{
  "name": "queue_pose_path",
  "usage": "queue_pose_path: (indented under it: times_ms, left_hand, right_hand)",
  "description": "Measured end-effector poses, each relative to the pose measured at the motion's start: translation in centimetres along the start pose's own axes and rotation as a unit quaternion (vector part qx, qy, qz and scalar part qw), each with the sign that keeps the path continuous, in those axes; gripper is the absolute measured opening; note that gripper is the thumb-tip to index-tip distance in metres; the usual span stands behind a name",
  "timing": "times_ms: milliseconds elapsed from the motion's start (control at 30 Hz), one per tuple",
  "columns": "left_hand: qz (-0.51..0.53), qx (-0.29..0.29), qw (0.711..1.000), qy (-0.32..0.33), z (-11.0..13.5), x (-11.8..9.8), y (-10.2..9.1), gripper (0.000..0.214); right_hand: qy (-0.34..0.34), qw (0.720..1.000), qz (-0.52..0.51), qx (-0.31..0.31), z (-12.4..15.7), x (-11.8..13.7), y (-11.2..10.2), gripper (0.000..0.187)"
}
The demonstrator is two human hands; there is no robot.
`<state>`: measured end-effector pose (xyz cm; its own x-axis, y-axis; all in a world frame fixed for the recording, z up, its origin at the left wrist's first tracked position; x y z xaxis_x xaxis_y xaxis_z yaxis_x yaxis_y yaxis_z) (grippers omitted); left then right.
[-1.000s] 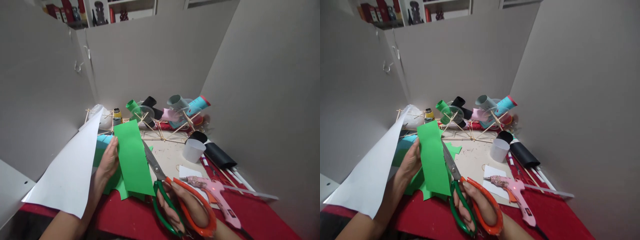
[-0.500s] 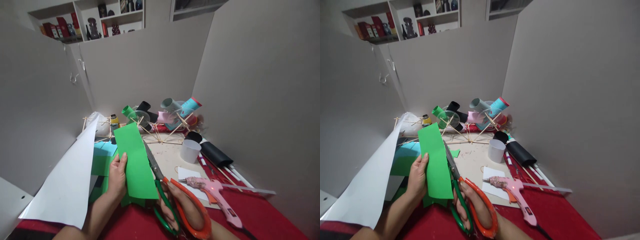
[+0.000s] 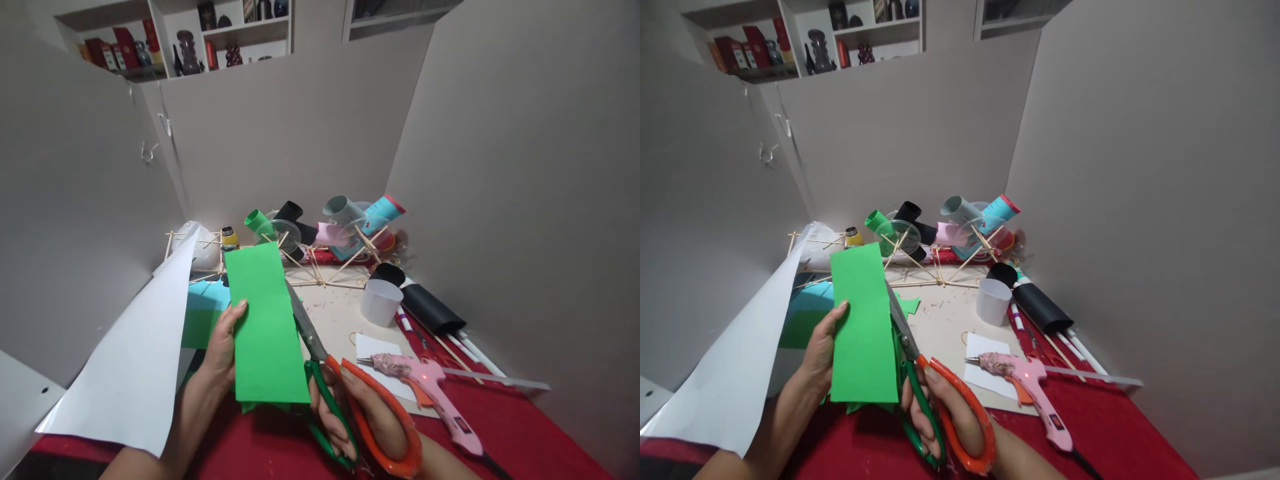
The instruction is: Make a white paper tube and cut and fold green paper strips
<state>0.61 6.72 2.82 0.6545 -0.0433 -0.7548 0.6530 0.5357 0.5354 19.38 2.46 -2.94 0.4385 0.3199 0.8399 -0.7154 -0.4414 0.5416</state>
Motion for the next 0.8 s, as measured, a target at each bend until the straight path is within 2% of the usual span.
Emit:
queue_pose_path:
  times_ms: [67, 200, 367, 567, 667, 800]
  left_hand:
    - [0.000, 0.028, 0.999, -0.021, -0.7, -0.5, 0.1, 0.032]
    - [-0.006, 0.060, 0.998, 0.034, -1.2, -1.4, 0.2, 0.034]
    - [0.006, 0.013, 0.996, 0.091, -0.6, -1.4, 0.2, 0.032]
    - [-0.023, -0.023, 0.993, 0.111, 0.7, -0.9, 0.1, 0.029]
    - [-0.033, -0.011, 0.992, 0.124, 1.0, -0.9, 0.2, 0.028]
    - [-0.044, 0.032, 0.991, 0.119, 1.1, -1.0, 0.5, 0.030]
  right_hand:
    - [0.011, 1.000, -0.001, 0.008, 0.1, 0.0, 0.1, 0.060]
    - [0.020, 1.000, 0.005, 0.016, 0.3, -0.1, 0.2, 0.061]
    - [0.004, 1.000, 0.029, 0.007, 0.4, -0.1, 0.4, 0.060]
    - [0.019, 0.997, 0.061, -0.035, 0.4, -0.3, 0.3, 0.063]
    - [0.014, 0.995, 0.094, -0.031, 0.4, -0.2, 0.2, 0.066]
    - [0.022, 0.996, 0.081, -0.041, 0.5, 0.2, 0.3, 0.064]
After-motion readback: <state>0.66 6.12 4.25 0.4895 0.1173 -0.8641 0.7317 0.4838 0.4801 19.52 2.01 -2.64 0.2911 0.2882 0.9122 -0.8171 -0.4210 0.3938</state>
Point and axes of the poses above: each hand's wrist, its own z-axis away from the middle knuckle, its own y-axis out of the palm, x = y × z, the point moved 3 cm from there along -z, towards the middle knuckle, and after that the axes turned 12 degrees about -x, right-handed, at the moved point
